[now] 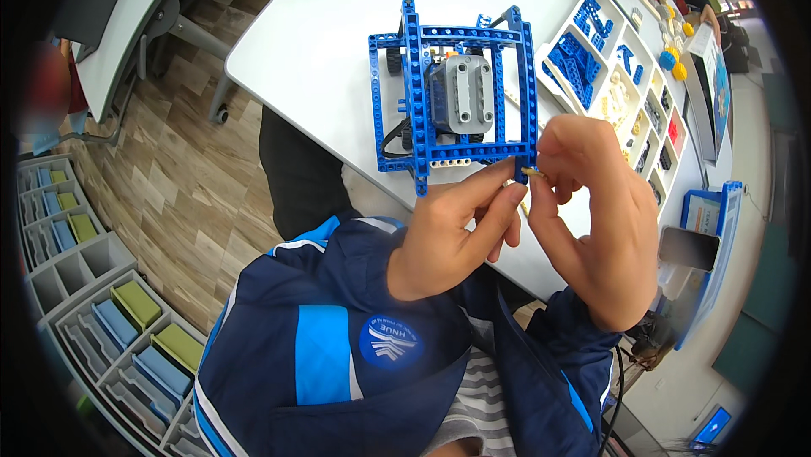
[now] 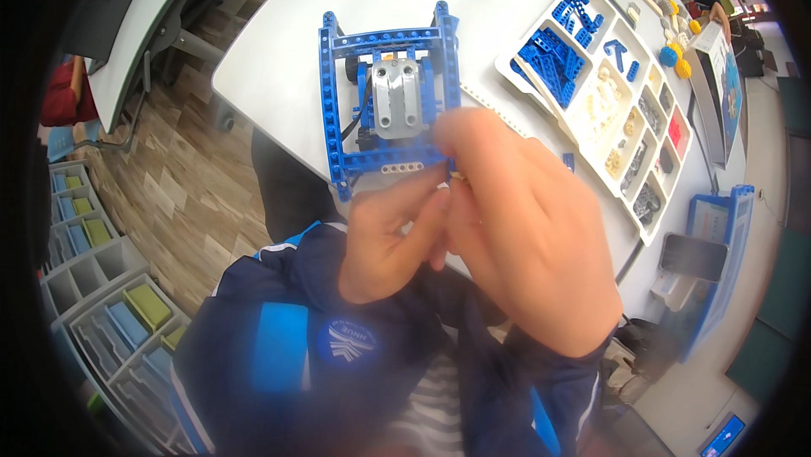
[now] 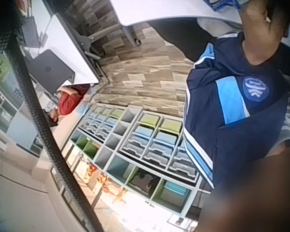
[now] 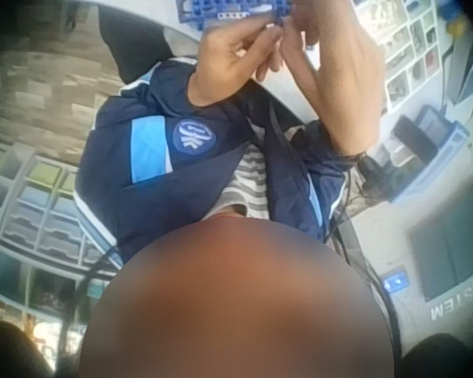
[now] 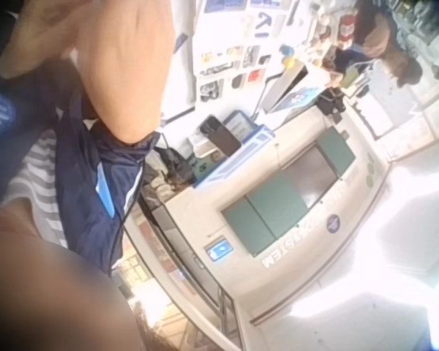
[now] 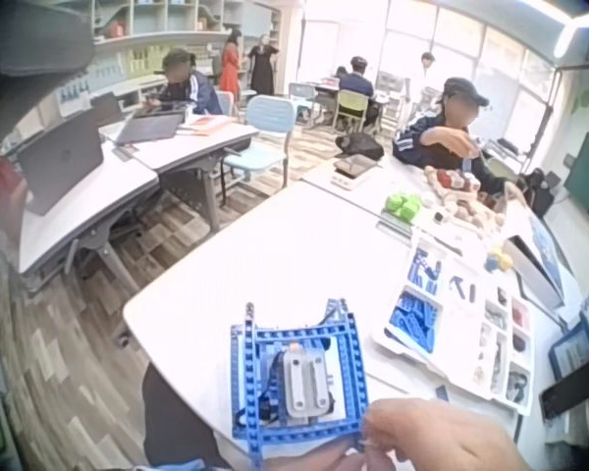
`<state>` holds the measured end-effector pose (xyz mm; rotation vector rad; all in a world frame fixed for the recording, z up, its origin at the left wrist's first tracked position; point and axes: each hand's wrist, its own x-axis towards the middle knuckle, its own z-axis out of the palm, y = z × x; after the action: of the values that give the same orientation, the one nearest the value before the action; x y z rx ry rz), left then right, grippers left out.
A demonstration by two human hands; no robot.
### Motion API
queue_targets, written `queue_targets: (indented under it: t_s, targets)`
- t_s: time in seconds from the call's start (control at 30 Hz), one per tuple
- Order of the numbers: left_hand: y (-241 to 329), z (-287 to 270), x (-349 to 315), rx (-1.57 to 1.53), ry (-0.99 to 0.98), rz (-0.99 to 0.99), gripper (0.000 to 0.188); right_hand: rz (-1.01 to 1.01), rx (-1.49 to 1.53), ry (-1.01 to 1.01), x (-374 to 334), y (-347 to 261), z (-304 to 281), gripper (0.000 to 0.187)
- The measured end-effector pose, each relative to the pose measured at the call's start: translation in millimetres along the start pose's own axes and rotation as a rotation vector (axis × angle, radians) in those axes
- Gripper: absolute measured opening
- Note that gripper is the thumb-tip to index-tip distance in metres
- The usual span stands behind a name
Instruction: The person assembles a small robot frame using blue and white plastic beams, connectors, and pins. They repeatedly pick parts from a compartmentalized tray, attach them to the frame, and adjust the structure while seated at a table.
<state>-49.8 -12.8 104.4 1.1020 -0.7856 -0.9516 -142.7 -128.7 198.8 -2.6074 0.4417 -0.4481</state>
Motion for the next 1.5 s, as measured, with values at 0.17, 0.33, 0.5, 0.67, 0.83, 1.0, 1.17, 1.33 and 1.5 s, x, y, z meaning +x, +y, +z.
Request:
queue_targets:
  t_s: [0.17, 0.33, 0.5, 0.67, 0.83, 1.0, 1.17, 1.33, 1.5]
  targets:
    - [4, 2, 1, -0.029, 0.007, -0.037, 0.033, 0.142, 0.085, -0.021, 5, -2, 1, 0.035]
    - [5, 0, 1, -0.058, -0.011, -0.060, 0.037, 0.202, 0.131, -0.017, 5, -11, 3, 0.035]
    - [4, 0, 1, -0.037, -0.015, -0.067, 0.037, 0.239, 0.058, -0.024, 2, -14, 1, 0.034]
    - [6, -2, 2, -0.072, -0.029, -0.124, 0.037, 0.303, 0.156, -0.018, -5, -5, -20, 0.035]
    - [5, -2, -2, -0.126, -0.033, -0.160, 0.040, 0.414, -0.135, -0.025, -24, 22, -36, 0.016]
    - [-8, -7, -21, 0.086, 0.021, -0.043, 0.050, 0.430, -0.266, -0.538, -44, 48, -2, 0.015]
    - [-18, -32, -43, 0.253, -0.029, 0.470, 0.034, 0.389, -0.347, -0.595, -50, 55, 30, 0.016]
    - [-15, -65, -46, 0.263, 0.030, 0.546, 0.019, 0.364, -0.383, -0.602, -50, 61, 42, 0.011]
    - [-9, -75, -31, 0.384, 0.266, 0.459, 0.019, 0.348, -0.402, -0.513, -44, 51, 37, 0.003]
